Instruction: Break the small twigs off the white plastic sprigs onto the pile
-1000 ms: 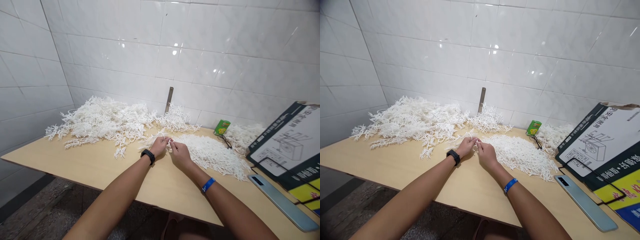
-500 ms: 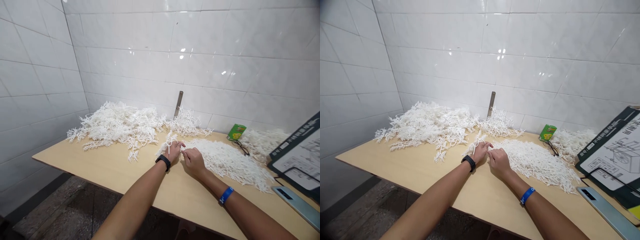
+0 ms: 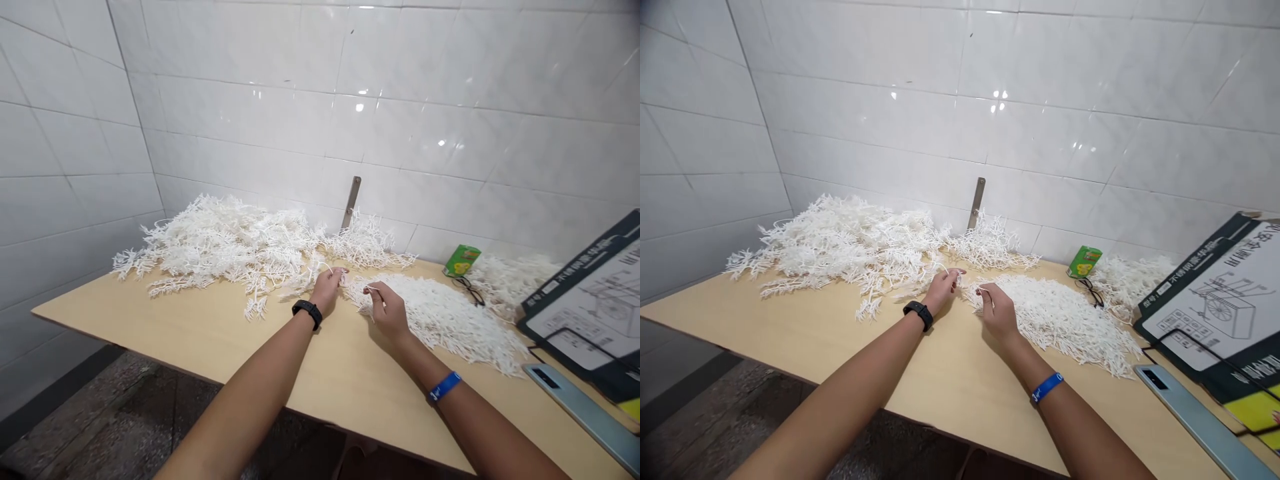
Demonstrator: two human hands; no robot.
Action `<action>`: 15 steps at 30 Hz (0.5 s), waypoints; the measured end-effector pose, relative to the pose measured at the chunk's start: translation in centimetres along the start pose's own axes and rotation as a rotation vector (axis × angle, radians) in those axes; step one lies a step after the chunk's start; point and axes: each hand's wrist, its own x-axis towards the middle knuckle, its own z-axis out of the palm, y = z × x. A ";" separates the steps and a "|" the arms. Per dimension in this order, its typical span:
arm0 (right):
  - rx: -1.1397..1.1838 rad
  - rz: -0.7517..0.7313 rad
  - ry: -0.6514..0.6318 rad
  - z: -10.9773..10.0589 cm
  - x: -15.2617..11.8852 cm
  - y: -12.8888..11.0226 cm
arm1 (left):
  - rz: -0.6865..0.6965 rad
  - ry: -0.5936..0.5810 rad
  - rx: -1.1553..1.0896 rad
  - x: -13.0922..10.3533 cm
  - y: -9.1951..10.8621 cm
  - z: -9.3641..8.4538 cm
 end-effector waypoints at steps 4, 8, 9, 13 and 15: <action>-0.050 0.054 0.000 -0.1 0.3 1.0 | -0.046 -0.034 -0.092 -0.3 0.6 0.0; -0.153 0.116 -0.016 -0.6 0.6 2.6 | -0.115 -0.082 -0.257 -0.9 1.5 0.0; -0.175 0.128 -0.025 -0.7 0.7 2.8 | -0.126 -0.084 -0.284 -1.0 1.6 0.0; -0.160 0.103 -0.038 -1.0 0.6 2.0 | -0.129 -0.096 -0.305 -1.2 1.8 0.1; -0.037 0.110 -0.054 -0.6 0.2 0.6 | -0.127 -0.104 -0.302 -1.2 1.8 0.1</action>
